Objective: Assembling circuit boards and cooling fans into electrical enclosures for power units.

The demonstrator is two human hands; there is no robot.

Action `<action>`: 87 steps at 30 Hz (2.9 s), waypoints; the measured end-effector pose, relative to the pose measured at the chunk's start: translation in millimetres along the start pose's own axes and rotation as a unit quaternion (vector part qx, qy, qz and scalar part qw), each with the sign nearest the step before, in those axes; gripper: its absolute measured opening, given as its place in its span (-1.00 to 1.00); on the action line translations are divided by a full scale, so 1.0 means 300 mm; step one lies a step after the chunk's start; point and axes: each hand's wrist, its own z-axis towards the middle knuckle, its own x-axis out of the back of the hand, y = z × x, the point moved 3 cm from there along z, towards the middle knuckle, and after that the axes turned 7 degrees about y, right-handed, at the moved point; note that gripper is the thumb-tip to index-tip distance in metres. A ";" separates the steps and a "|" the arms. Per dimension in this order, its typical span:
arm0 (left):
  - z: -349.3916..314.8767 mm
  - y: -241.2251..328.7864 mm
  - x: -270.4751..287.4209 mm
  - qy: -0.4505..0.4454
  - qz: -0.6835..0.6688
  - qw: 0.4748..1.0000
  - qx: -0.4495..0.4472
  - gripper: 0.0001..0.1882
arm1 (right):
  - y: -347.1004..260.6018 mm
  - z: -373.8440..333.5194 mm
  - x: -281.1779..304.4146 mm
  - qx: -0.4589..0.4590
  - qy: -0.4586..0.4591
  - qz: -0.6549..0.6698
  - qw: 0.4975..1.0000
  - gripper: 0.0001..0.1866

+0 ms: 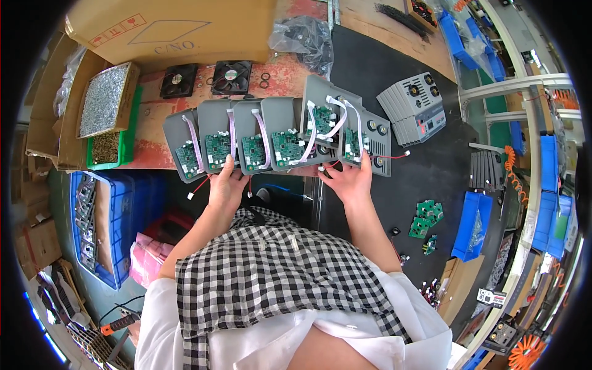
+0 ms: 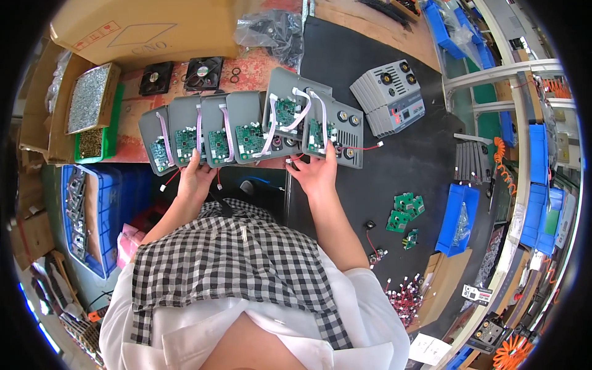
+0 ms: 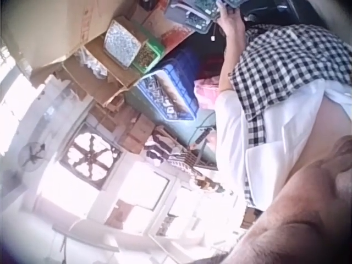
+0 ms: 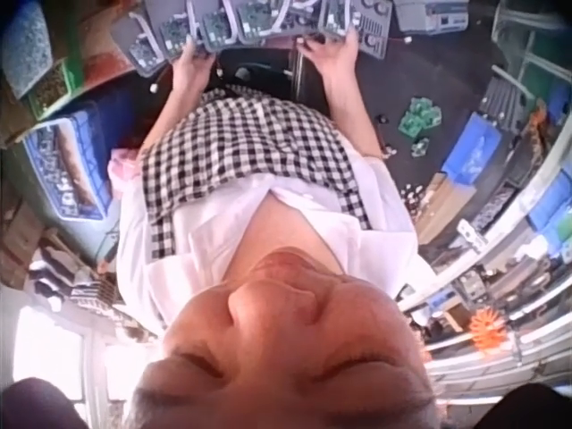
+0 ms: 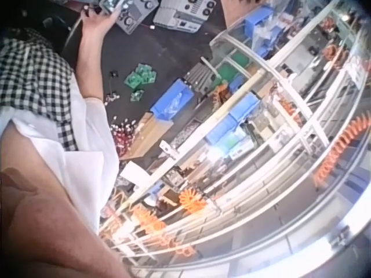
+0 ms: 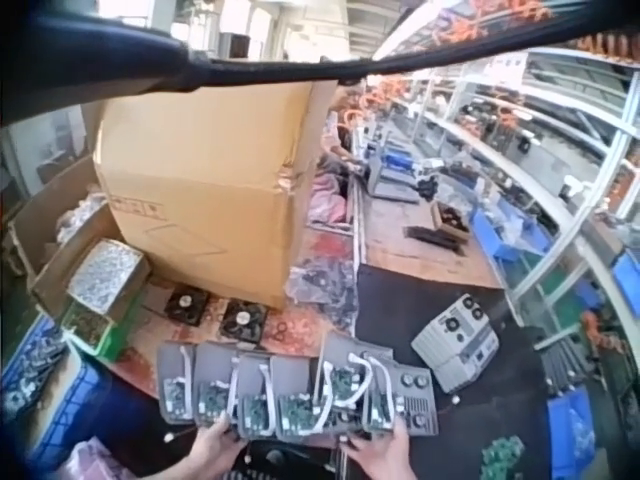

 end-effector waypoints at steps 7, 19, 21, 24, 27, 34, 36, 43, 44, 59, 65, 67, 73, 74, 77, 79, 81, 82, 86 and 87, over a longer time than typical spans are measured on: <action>0.030 -0.015 -0.006 0.039 0.023 0.999 -0.026 -0.53 | -0.019 0.018 -0.068 -0.018 0.053 0.052 0.997 -0.54; -0.012 -0.019 -0.064 0.185 0.054 0.980 -0.055 -0.58 | 0.033 0.180 -0.047 -0.033 0.028 0.109 0.993 -0.53; -0.001 -0.034 -0.077 0.188 0.050 0.977 -0.088 -0.52 | 0.012 0.175 -0.024 -0.058 -0.008 0.115 0.992 -0.47; 0.023 -0.057 -0.078 0.179 0.003 0.981 -0.074 -0.56 | -0.021 0.172 -0.033 -0.026 0.008 0.103 0.994 -0.47; 0.032 -0.037 -0.058 0.174 -0.029 0.981 -0.075 -0.52 | 0.000 0.162 -0.085 -0.026 0.030 0.112 0.993 -0.51; 0.027 0.010 -0.046 0.141 -0.031 0.985 -0.096 -0.56 | 0.036 0.164 -0.076 0.020 -0.016 0.146 0.989 -0.53; 0.032 0.016 -0.013 0.129 -0.021 0.989 -0.070 -0.59 | 0.053 0.156 -0.062 0.019 -0.004 0.134 0.991 -0.56; 0.024 0.021 0.007 0.103 -0.001 0.992 -0.078 -0.59 | 0.061 0.120 -0.002 0.066 -0.055 0.100 0.991 -0.62; 0.024 0.019 0.012 0.107 -0.003 0.991 -0.075 -0.56 | 0.058 0.116 -0.002 0.071 -0.068 0.089 0.991 -0.62; 0.015 -0.028 -0.017 0.082 0.027 0.995 -0.043 -0.43 | 0.070 0.168 -0.155 0.103 -0.033 0.135 0.985 -0.51; 0.031 -0.015 -0.043 0.119 0.032 0.991 -0.053 -0.40 | 0.049 0.198 -0.150 0.089 -0.029 0.162 0.982 -0.58; 0.046 -0.005 -0.025 0.102 0.032 0.993 -0.056 -0.43 | 0.043 0.197 -0.140 0.087 -0.020 0.160 0.983 -0.60; 0.011 0.032 0.029 0.122 0.014 0.990 -0.072 -0.45 | 0.043 0.130 -0.037 0.063 0.000 0.142 0.988 -0.54; 0.002 0.038 0.040 0.121 0.009 0.990 -0.065 -0.45 | 0.041 0.116 -0.013 0.072 -0.040 0.121 0.989 -0.50; 0.011 0.045 0.079 0.108 0.014 0.992 -0.064 -0.44 | 0.034 0.074 0.055 0.057 -0.071 0.114 0.989 -0.55; 0.007 0.052 0.079 0.092 0.015 0.994 -0.057 -0.44 | 0.026 0.063 0.113 0.048 -0.017 0.121 0.991 -0.49; 0.001 0.049 0.062 0.089 0.012 0.994 -0.054 -0.43 | 0.017 0.047 0.151 0.071 -0.002 0.104 0.992 -0.44; -0.001 0.052 0.062 0.085 0.006 0.995 -0.053 -0.42 | 0.014 0.028 0.155 0.097 0.009 0.075 0.992 -0.50; -0.006 0.076 0.095 0.088 -0.030 0.995 -0.044 -0.48 | 0.019 -0.043 0.132 0.136 -0.040 0.040 0.989 -0.62; -0.016 0.088 0.104 0.095 -0.036 0.994 -0.041 -0.50 | 0.022 -0.061 0.121 0.153 -0.027 0.032 0.987 -0.61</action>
